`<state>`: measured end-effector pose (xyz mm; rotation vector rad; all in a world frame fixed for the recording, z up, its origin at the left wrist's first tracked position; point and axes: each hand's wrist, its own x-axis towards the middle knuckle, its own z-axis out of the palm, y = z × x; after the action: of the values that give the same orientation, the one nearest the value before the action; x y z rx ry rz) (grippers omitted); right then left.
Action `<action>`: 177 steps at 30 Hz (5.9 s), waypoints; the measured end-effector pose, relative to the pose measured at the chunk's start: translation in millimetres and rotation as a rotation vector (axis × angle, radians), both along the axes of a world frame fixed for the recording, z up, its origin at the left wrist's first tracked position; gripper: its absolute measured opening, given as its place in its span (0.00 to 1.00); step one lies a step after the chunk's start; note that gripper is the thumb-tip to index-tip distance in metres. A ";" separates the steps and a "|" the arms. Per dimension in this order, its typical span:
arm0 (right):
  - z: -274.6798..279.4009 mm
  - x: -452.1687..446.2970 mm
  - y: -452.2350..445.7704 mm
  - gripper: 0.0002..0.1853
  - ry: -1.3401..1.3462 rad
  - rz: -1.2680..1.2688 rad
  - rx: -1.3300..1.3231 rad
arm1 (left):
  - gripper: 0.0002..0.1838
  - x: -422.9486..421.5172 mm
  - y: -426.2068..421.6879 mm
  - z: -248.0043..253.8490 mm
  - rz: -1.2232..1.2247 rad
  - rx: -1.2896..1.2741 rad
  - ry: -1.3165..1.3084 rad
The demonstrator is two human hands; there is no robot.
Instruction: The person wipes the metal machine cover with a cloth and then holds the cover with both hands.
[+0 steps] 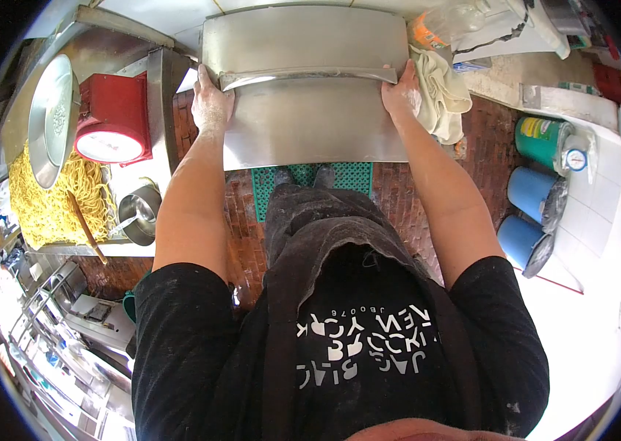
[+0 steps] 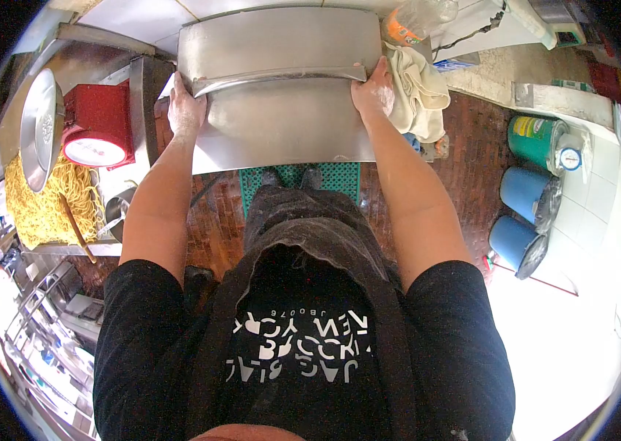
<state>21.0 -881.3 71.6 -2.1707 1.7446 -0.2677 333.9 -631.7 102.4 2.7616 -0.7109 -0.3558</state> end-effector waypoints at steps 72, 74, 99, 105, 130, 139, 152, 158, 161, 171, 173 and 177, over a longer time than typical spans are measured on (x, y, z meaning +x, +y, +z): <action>-6.2 -2.6 0.1 0.47 -0.038 0.023 -0.070 | 0.45 1.5 -1.3 -1.3 0.017 0.001 0.021; -6.7 -3.1 0.0 0.47 -0.033 0.025 -0.068 | 0.46 1.3 -0.9 -1.2 0.012 0.002 0.022; -2.8 -1.8 -0.6 0.49 0.026 0.011 -0.002 | 0.51 3.8 -3.0 -4.2 0.034 0.032 0.044; -8.7 -3.3 -2.0 0.48 -0.013 0.025 -0.037 | 0.51 5.6 0.7 -9.2 -0.002 0.017 0.022; -13.0 -3.3 -2.0 0.48 -0.014 0.025 -0.088 | 0.46 4.7 0.1 -10.1 0.010 -0.015 0.010; -14.7 -2.8 -3.0 0.47 -0.016 0.021 -0.102 | 0.47 5.4 -1.2 -9.9 0.034 -0.002 0.039; -7.4 -2.3 -1.2 0.47 0.003 0.013 -0.046 | 0.48 4.2 -1.9 -5.1 0.012 0.028 0.022; -7.2 -2.2 -1.0 0.47 -0.018 0.016 -0.057 | 0.48 3.1 -2.7 0.1 0.016 0.031 0.043; -6.7 -2.2 -0.8 0.47 -0.013 0.008 -0.053 | 0.47 1.3 -3.1 0.0 0.035 0.013 0.036; -7.0 -2.3 -1.0 0.46 -0.011 0.016 -0.064 | 0.47 4.6 -1.0 -8.7 0.022 0.027 0.010; -7.1 -2.9 -1.1 0.46 -0.003 0.010 -0.049 | 0.47 5.2 -0.3 -10.5 0.017 0.016 0.015; -2.1 -1.7 0.3 0.46 0.007 -0.001 -0.016 | 0.47 2.6 -2.8 -4.0 0.037 0.016 0.021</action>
<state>19.2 -881.0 69.5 -2.1840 1.7538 -0.2749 336.4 -634.5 98.4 2.7780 -0.6539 -0.3837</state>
